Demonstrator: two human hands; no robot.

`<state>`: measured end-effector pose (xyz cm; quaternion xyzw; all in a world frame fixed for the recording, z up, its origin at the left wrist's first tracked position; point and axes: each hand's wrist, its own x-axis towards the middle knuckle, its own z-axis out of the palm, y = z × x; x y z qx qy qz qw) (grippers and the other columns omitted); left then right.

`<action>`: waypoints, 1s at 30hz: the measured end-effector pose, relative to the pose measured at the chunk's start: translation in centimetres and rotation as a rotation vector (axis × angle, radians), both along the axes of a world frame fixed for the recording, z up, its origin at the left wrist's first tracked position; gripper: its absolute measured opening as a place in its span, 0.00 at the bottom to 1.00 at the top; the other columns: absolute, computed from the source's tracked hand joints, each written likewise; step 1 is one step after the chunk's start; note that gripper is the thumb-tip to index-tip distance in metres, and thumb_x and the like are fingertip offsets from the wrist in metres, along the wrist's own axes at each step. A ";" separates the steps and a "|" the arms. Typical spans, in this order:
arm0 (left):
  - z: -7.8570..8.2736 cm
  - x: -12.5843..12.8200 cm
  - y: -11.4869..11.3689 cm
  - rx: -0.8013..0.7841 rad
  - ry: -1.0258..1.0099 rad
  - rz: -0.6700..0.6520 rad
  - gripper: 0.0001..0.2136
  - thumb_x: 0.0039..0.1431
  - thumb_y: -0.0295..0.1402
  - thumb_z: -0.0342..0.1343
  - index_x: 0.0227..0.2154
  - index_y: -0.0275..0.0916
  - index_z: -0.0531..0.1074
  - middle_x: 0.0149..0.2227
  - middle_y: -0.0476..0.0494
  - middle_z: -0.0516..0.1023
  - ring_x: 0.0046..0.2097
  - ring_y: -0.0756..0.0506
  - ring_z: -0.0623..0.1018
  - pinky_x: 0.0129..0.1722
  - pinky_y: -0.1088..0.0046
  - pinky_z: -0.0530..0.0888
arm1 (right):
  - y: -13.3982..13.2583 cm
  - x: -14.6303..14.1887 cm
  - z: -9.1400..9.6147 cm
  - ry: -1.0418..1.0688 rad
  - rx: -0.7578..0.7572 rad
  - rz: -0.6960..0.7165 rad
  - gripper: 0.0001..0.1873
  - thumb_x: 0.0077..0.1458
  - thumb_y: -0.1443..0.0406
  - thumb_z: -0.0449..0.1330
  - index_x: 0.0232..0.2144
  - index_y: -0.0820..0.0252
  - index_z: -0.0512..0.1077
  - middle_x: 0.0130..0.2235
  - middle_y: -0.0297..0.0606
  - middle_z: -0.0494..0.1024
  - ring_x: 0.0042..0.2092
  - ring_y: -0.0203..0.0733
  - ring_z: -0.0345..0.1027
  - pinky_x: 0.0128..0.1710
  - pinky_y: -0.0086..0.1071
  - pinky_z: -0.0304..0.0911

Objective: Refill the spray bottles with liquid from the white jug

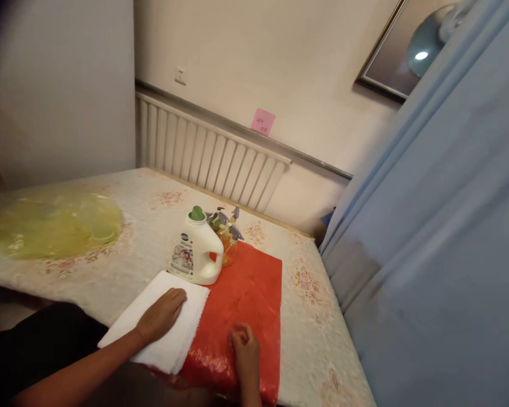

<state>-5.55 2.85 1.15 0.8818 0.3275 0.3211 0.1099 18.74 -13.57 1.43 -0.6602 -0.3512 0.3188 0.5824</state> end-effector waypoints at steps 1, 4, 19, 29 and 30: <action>0.0 0.0 0.0 0.002 0.006 0.001 0.10 0.63 0.23 0.45 0.35 0.39 0.71 0.38 0.42 0.74 0.43 0.41 0.71 0.46 0.62 0.71 | -0.4 0.2 -0.1 0.006 0.005 -0.010 0.13 0.45 0.58 0.62 0.33 0.59 0.75 0.20 0.29 0.71 0.24 0.39 0.64 0.25 0.30 0.59; -0.2 0.0 0.1 0.015 0.022 0.001 0.10 0.63 0.23 0.44 0.34 0.39 0.71 0.37 0.42 0.73 0.42 0.41 0.71 0.46 0.62 0.70 | -1.3 0.6 -0.5 0.012 0.012 -0.051 0.13 0.44 0.57 0.62 0.30 0.59 0.74 0.19 0.29 0.70 0.22 0.38 0.62 0.24 0.30 0.56; 0.0 1.1 -1.2 -0.076 -0.057 0.022 0.10 0.57 0.22 0.45 0.36 0.38 0.71 0.39 0.40 0.75 0.43 0.41 0.73 0.48 0.59 0.71 | -1.7 0.2 -0.6 -0.048 0.044 -0.112 0.11 0.43 0.56 0.62 0.24 0.57 0.73 0.18 0.29 0.69 0.21 0.38 0.60 0.22 0.30 0.55; 3.2 7.2 -3.7 -0.601 -0.323 -0.045 0.09 0.59 0.40 0.49 0.33 0.41 0.69 0.35 0.43 0.76 0.39 0.43 0.76 0.44 0.64 0.73 | -0.7 0.0 3.4 -0.196 0.070 -0.174 0.20 0.54 0.48 0.55 0.22 0.55 0.67 0.22 0.30 0.68 0.26 0.38 0.60 0.27 0.31 0.56; 3.3 7.8 -3.4 -0.686 -0.313 -0.021 0.11 0.59 0.43 0.48 0.30 0.41 0.67 0.31 0.45 0.75 0.35 0.44 0.76 0.40 0.66 0.74 | -0.3 0.1 3.5 -0.206 0.059 -0.169 0.22 0.55 0.46 0.54 0.20 0.54 0.65 0.21 0.30 0.67 0.25 0.38 0.59 0.27 0.31 0.56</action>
